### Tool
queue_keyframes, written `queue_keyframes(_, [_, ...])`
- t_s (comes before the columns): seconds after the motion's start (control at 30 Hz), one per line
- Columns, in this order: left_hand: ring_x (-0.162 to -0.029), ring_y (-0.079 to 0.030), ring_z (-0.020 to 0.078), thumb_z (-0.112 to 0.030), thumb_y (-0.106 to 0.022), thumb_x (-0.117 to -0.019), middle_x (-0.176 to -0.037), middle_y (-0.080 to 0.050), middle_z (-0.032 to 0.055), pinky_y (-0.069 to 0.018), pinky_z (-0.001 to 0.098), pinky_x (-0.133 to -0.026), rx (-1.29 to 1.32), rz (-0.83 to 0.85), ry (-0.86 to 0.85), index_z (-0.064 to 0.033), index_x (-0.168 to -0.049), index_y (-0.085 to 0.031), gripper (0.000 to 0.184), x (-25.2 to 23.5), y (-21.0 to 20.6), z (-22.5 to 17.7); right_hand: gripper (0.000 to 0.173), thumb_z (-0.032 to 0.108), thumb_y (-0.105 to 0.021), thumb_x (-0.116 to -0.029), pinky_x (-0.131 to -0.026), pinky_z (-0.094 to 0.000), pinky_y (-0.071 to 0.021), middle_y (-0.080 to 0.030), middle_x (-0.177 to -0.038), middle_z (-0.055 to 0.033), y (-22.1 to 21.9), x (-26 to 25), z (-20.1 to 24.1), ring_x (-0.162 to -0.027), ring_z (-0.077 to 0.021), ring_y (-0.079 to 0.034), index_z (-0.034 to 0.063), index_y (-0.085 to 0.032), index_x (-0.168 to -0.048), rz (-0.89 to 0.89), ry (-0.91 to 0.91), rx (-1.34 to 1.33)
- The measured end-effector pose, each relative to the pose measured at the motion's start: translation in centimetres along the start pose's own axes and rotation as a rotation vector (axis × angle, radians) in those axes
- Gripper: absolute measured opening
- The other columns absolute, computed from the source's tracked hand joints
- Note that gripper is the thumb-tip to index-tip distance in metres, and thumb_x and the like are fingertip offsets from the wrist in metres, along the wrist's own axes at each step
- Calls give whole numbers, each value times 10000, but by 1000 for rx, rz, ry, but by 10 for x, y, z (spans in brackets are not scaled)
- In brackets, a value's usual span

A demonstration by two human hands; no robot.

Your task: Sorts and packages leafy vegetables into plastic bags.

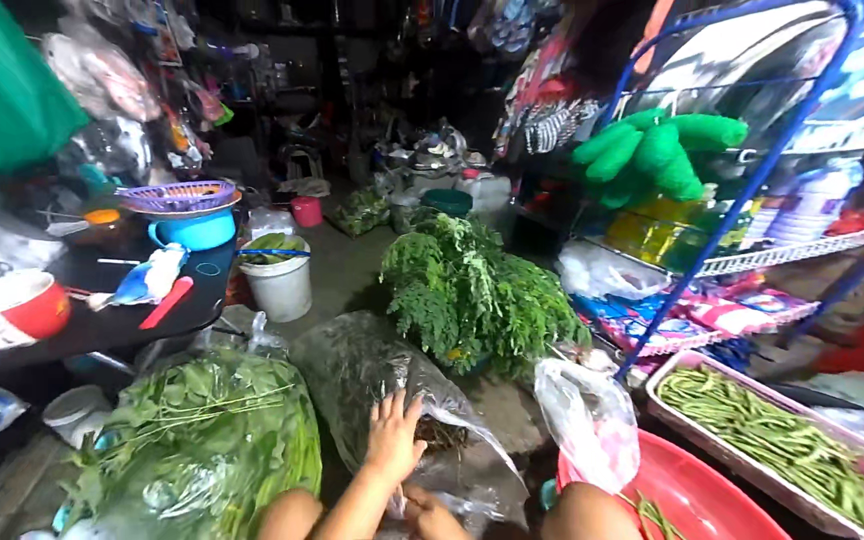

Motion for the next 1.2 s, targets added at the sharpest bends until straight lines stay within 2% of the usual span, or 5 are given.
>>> queue_keyframes(0.33, [-1108,-690,291,-92,-457,-1060,-1182,-708,174,-534,493,-1009,789,-361,110,-15,-1333,-605,320,15,28,92,401,317,-631,-988,-1051,-561,-494,-667,-1287,-192,25,30,126,-1220,-372,-628,78,-674,-1308,-281,319,1027])
queue_keyframes(0.5, [-819,-670,202,-88,-383,-1059,-940,-666,125,-574,393,-804,1031,-301,33,-3,-1389,-510,364,23,33,96,626,272,-687,-929,-1144,-620,-358,-443,-1594,-130,18,-15,174,-1480,-394,-374,190,-510,-1524,-335,483,1199])
queue_keyframes(0.6, [-759,-641,207,-106,-389,-1061,-897,-648,135,-561,393,-758,991,-239,-35,12,-1382,-519,366,45,34,86,411,208,-660,-936,-1132,-635,-348,-557,-1505,-121,-1,-29,173,-1455,-380,-422,102,-678,-1333,-201,588,1205])
queue_keyframes(0.73, [-943,-693,321,-263,-617,-1029,-1060,-690,226,-559,498,-902,814,-54,-10,-23,-1457,-469,512,70,15,83,205,161,-649,-912,-1084,-626,-401,-744,-1138,-131,-12,-29,143,-1261,-373,-603,32,-751,-1035,-46,782,1106])
queue_keyframes(1.2, [-1263,-607,328,-174,-476,-1072,-1294,-666,196,-434,496,-1126,325,346,-50,-10,-1227,-699,316,61,-41,62,305,305,-616,-968,-1126,-627,-309,-719,-1144,-126,-1,-27,88,-1226,-359,-585,88,-720,-1154,316,607,1311])
Point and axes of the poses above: each hand's wrist, its own x-axis away from the middle knuckle, its own y-axis out of the back of the hand, z = x × y, the point moved 10 cm from there along -x, towards the middle knuckle
